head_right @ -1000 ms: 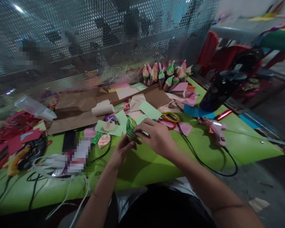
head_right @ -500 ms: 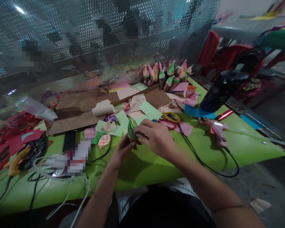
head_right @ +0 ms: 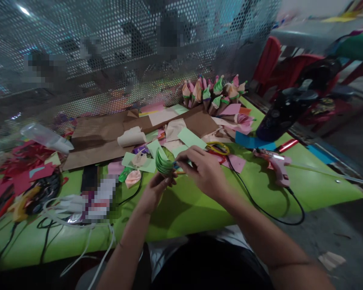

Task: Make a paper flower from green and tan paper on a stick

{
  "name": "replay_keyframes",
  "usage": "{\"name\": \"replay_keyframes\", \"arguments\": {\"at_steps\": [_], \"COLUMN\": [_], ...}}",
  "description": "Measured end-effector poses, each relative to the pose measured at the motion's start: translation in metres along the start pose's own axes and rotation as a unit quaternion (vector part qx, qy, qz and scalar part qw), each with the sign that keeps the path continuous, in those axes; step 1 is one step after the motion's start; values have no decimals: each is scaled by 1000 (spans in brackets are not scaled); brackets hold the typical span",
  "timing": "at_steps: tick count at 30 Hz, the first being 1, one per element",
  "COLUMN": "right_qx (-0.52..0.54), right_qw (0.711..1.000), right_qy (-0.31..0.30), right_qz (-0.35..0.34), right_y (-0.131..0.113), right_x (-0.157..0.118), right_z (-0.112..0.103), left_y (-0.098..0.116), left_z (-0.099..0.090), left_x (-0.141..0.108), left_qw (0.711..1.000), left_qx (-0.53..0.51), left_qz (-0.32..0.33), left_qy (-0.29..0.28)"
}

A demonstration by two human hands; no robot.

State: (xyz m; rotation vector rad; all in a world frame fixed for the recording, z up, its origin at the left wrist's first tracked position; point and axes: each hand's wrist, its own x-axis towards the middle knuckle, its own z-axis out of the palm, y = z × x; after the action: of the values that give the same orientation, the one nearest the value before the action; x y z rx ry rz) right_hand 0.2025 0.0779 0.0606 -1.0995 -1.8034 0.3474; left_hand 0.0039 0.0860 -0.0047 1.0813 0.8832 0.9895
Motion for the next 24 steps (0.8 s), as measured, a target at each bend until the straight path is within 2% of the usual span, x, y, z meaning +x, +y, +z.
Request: {"name": "replay_keyframes", "arguments": {"at_steps": [2, 7, 11, 20, 24], "right_qx": [25, 57, 71, 96, 128], "right_qw": [999, 998, 997, 995, 988], "right_qy": [16, -9, 2, -13, -3], "right_qz": [15, 26, 41, 28, 87], "right_y": [2, 7, 9, 14, 13], "right_x": [-2, -6, -7, -11, -13], "right_z": [-2, -1, 6, 17, 20], "left_y": [-2, -3, -2, -1, 2], "left_z": [-2, -2, -1, -1, 0], "left_x": [1, 2, 2, 1, -1], "left_qw": [1000, 999, 999, 997, 996], "left_qx": [-4, -34, -40, -65, -89], "left_qz": [-7, -18, -17, -28, -29], "left_qy": [16, 25, 24, 11, -8]}}
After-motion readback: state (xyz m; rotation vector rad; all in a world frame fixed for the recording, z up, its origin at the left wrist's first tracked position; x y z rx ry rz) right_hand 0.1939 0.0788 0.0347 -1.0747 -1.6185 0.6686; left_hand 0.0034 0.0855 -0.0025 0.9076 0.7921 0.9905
